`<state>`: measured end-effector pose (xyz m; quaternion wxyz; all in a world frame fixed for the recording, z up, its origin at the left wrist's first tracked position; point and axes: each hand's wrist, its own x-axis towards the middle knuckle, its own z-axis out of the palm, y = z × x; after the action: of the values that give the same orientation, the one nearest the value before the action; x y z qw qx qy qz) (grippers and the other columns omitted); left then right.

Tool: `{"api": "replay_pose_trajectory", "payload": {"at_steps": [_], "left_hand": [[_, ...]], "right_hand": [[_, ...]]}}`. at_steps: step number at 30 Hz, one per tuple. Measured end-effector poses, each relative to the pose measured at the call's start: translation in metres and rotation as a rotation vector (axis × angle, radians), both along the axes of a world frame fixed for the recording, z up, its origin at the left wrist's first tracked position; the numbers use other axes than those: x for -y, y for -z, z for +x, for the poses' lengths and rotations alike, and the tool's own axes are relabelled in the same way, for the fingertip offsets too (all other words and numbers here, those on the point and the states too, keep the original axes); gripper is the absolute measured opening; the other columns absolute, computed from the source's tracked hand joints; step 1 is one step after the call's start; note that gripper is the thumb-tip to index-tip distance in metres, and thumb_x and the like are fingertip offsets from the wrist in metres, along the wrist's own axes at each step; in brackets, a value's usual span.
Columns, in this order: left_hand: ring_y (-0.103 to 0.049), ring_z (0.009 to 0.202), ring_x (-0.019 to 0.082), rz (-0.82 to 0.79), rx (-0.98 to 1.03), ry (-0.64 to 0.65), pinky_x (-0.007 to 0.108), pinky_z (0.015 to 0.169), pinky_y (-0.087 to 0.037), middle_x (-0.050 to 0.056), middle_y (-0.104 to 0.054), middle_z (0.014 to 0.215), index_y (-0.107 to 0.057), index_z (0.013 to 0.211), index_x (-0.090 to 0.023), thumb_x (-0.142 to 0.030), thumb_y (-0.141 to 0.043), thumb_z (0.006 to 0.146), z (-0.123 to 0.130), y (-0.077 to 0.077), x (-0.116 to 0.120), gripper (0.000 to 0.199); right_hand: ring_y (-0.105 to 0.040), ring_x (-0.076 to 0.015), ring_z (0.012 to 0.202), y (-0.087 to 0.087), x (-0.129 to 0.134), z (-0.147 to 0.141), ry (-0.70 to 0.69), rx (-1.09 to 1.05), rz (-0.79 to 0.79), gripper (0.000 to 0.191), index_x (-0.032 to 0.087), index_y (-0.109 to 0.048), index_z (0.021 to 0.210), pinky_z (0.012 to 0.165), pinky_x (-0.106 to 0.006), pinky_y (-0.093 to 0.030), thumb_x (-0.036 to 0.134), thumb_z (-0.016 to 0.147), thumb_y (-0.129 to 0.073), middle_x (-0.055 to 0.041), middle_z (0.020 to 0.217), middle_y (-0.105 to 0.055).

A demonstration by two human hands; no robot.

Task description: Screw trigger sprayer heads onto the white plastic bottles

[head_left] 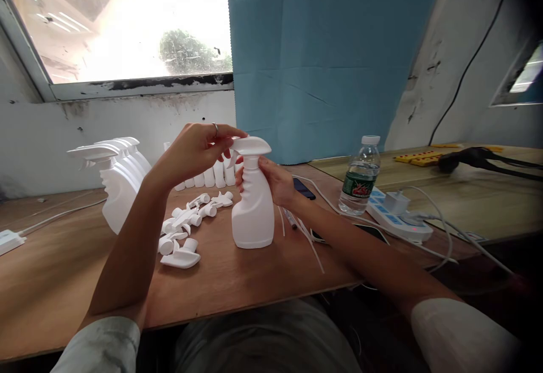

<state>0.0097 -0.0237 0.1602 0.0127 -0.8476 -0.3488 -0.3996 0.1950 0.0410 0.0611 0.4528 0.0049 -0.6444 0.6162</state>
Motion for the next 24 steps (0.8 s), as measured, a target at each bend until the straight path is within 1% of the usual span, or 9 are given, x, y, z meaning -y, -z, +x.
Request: {"api": "replay_pose_trajectory", "payload": {"at_steps": [3, 5, 8, 11, 15, 18, 22, 24], "left_hand": [[-0.066, 0.070, 0.014, 0.001, 0.003, 0.025, 0.028, 0.070, -0.054, 0.004, -0.071, 0.080, -0.074, 0.109, -0.016, -0.022, -0.058, 0.088, -0.0012, 0.0013, -0.0053, 0.026], [-0.066, 0.072, 0.014, 0.016, 0.003, 0.028, 0.028, 0.072, -0.055, 0.005, -0.072, 0.082, -0.074, 0.107, -0.016, -0.022, -0.061, 0.087, -0.0010, 0.0014, -0.0074, 0.025], [-0.066, 0.070, 0.014, 0.020, -0.014, 0.031, 0.028, 0.071, -0.054, 0.005, -0.071, 0.079, -0.074, 0.107, -0.015, -0.024, -0.063, 0.087, -0.0002, 0.0012, -0.0085, 0.025], [-0.065, 0.064, 0.013, 0.003, -0.022, 0.029, 0.027, 0.065, -0.053, 0.004, -0.069, 0.072, -0.073, 0.106, -0.015, -0.027, -0.061, 0.088, 0.0003, 0.0012, -0.0092, 0.025], [-0.062, 0.058, 0.012, -0.017, -0.024, 0.036, 0.026, 0.061, -0.051, 0.003, -0.066, 0.066, -0.073, 0.106, -0.016, -0.027, -0.060, 0.089, -0.0002, 0.0014, -0.0107, 0.025], [-0.059, 0.056, 0.011, -0.031, -0.020, 0.036, 0.026, 0.059, -0.049, 0.002, -0.065, 0.064, -0.073, 0.107, -0.016, -0.026, -0.060, 0.089, -0.0011, 0.0013, -0.0111, 0.024], [-0.059, 0.056, 0.011, -0.041, -0.023, 0.045, 0.026, 0.058, -0.047, 0.003, -0.065, 0.067, -0.073, 0.107, -0.016, -0.025, -0.061, 0.089, -0.0010, 0.0008, -0.0094, 0.023], [-0.058, 0.056, 0.011, -0.035, -0.025, 0.040, 0.026, 0.057, -0.046, 0.002, -0.065, 0.066, -0.073, 0.107, -0.016, -0.025, -0.061, 0.089, -0.0007, 0.0006, -0.0083, 0.023]], "right_hand": [[-0.061, -0.0155, 0.062, 0.0002, 0.0007, -0.0019, 0.098, -0.001, 0.042, 0.034, 0.020, -0.051, 0.105, 0.061, -0.031, -0.053, 0.041, 0.083, -0.065, -0.0015, 0.075, -0.065], [-0.061, -0.0156, 0.060, 0.0003, 0.0011, -0.0029, 0.127, -0.007, 0.058, 0.038, 0.021, -0.050, 0.105, 0.060, -0.031, -0.053, 0.043, 0.080, -0.069, -0.0006, 0.074, -0.065], [-0.061, -0.0167, 0.061, 0.0000, 0.0018, -0.0027, 0.107, -0.001, 0.020, 0.039, 0.021, -0.049, 0.103, 0.060, -0.033, -0.054, 0.051, 0.082, -0.063, -0.0023, 0.076, -0.065], [-0.061, -0.0159, 0.060, -0.0006, 0.0024, -0.0020, 0.123, 0.006, 0.030, 0.037, 0.021, -0.048, 0.103, 0.057, -0.031, -0.053, 0.048, 0.083, -0.064, -0.0014, 0.073, -0.065], [-0.060, -0.0156, 0.059, -0.0007, 0.0034, -0.0018, 0.092, 0.002, 0.008, 0.037, 0.021, -0.048, 0.099, 0.056, -0.031, -0.053, 0.052, 0.085, -0.061, -0.0020, 0.075, -0.065], [-0.060, -0.0151, 0.058, -0.0003, 0.0039, -0.0018, 0.129, 0.005, 0.005, 0.036, 0.022, -0.048, 0.099, 0.056, -0.030, -0.052, 0.050, 0.084, -0.064, -0.0010, 0.073, -0.065], [-0.061, -0.0157, 0.060, 0.0003, 0.0028, -0.0024, 0.111, 0.000, 0.002, 0.037, 0.021, -0.051, 0.100, 0.057, -0.031, -0.054, 0.051, 0.084, -0.063, -0.0017, 0.074, -0.065], [-0.061, -0.0149, 0.060, 0.0002, 0.0016, -0.0027, 0.124, 0.002, 0.011, 0.033, 0.020, -0.053, 0.097, 0.058, -0.030, -0.053, 0.045, 0.083, -0.067, -0.0012, 0.073, -0.064]]}}
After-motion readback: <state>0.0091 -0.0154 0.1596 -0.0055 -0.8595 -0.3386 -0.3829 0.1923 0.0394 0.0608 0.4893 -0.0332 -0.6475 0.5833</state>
